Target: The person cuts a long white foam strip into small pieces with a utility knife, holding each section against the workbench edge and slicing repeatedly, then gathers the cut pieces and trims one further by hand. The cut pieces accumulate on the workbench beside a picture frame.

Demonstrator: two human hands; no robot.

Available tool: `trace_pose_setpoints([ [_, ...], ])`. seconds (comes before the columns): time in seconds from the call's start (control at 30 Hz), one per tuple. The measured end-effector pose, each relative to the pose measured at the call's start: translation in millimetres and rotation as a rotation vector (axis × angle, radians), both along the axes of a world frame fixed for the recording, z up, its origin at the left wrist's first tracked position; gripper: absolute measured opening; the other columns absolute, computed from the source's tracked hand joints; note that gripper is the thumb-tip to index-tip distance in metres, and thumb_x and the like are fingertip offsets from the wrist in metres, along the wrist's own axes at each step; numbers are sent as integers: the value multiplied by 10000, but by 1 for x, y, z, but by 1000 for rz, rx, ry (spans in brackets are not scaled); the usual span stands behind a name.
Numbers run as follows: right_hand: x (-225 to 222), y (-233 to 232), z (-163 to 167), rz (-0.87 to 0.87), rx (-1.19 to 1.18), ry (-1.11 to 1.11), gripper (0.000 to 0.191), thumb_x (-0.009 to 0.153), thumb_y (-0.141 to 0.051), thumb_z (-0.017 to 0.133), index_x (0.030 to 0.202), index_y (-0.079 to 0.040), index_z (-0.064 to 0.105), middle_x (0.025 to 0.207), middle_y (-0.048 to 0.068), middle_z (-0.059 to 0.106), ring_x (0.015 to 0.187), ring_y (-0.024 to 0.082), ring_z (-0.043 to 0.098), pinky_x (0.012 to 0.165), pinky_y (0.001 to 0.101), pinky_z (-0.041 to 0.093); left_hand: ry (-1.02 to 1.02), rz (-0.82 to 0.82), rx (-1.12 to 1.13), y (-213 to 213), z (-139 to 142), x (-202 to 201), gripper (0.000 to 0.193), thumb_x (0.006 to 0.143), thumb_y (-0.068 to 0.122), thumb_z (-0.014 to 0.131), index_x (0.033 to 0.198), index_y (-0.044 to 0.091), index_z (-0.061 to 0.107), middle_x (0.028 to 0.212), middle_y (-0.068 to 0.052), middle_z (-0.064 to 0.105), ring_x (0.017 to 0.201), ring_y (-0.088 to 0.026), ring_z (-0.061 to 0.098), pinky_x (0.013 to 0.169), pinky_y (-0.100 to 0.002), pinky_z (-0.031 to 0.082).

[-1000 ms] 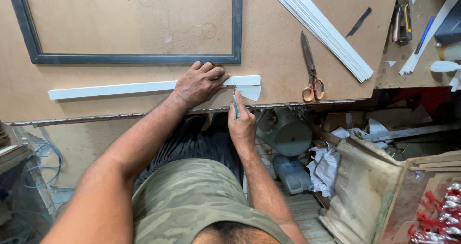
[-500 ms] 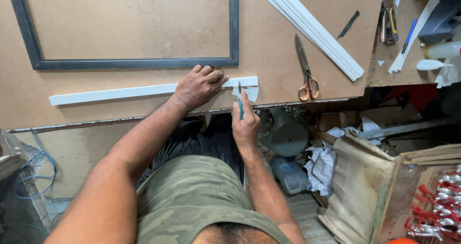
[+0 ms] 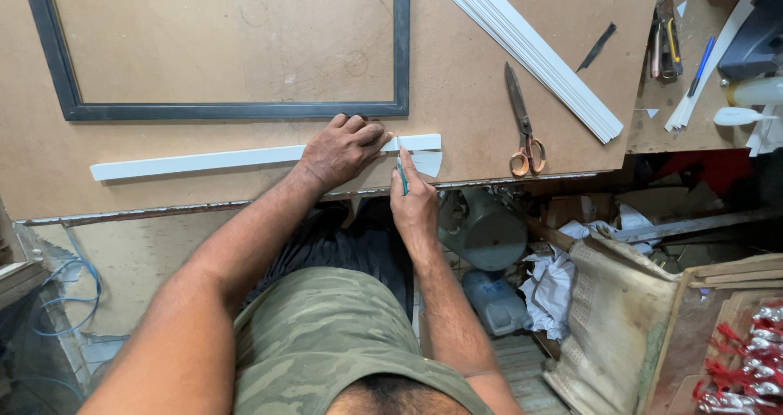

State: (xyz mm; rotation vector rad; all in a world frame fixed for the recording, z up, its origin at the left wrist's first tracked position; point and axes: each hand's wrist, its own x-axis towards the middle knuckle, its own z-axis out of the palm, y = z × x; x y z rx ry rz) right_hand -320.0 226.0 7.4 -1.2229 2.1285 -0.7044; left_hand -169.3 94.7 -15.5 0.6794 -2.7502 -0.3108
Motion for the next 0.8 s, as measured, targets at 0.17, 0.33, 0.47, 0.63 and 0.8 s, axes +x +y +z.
trace_pose_setpoints([
  [0.17, 9, 16, -6, 3, -129, 77, 459, 999, -162, 638, 1452, -126, 570, 1012, 282, 726, 933, 419, 736, 746, 471, 601, 8, 20, 16, 1, 2, 0, 377, 936, 374, 698, 1248, 167, 738, 1168, 45, 645, 1056, -151, 575, 865, -325, 461],
  [0.33, 11, 30, 0, 37, -106, 58, 469, 980, -143, 635, 1444, -103, 584, 1027, 282, 731, 909, 429, 734, 739, 483, 597, 3, 12, 29, 4, 6, 0, 360, 938, 373, 707, 1232, 168, 739, 1146, 40, 644, 1025, -154, 578, 864, -326, 467],
  [0.47, 10, 28, 13, -18, -114, 0, 436, 1001, -179, 631, 1426, -98, 579, 1005, 245, 751, 923, 369, 772, 721, 444, 613, 7, 12, 3, 1, 6, -1, 380, 925, 377, 711, 1241, 167, 728, 1131, 31, 637, 1018, -153, 578, 855, -323, 471],
  [0.63, 3, 10, 13, -15, -214, 58, 433, 1034, -163, 634, 1455, -90, 565, 1110, 270, 729, 986, 390, 744, 772, 442, 597, 3, 8, -2, 2, 4, 1, 379, 934, 367, 717, 1259, 171, 717, 1141, 34, 632, 1034, -150, 574, 858, -320, 467],
  [0.8, -2, 3, 5, 77, -135, 40, 486, 997, -170, 638, 1476, -132, 559, 1045, 257, 744, 945, 389, 749, 772, 452, 594, 17, 9, 18, 2, 5, 1, 383, 934, 376, 721, 1257, 170, 710, 1156, 34, 621, 1050, -155, 569, 874, -329, 465],
])
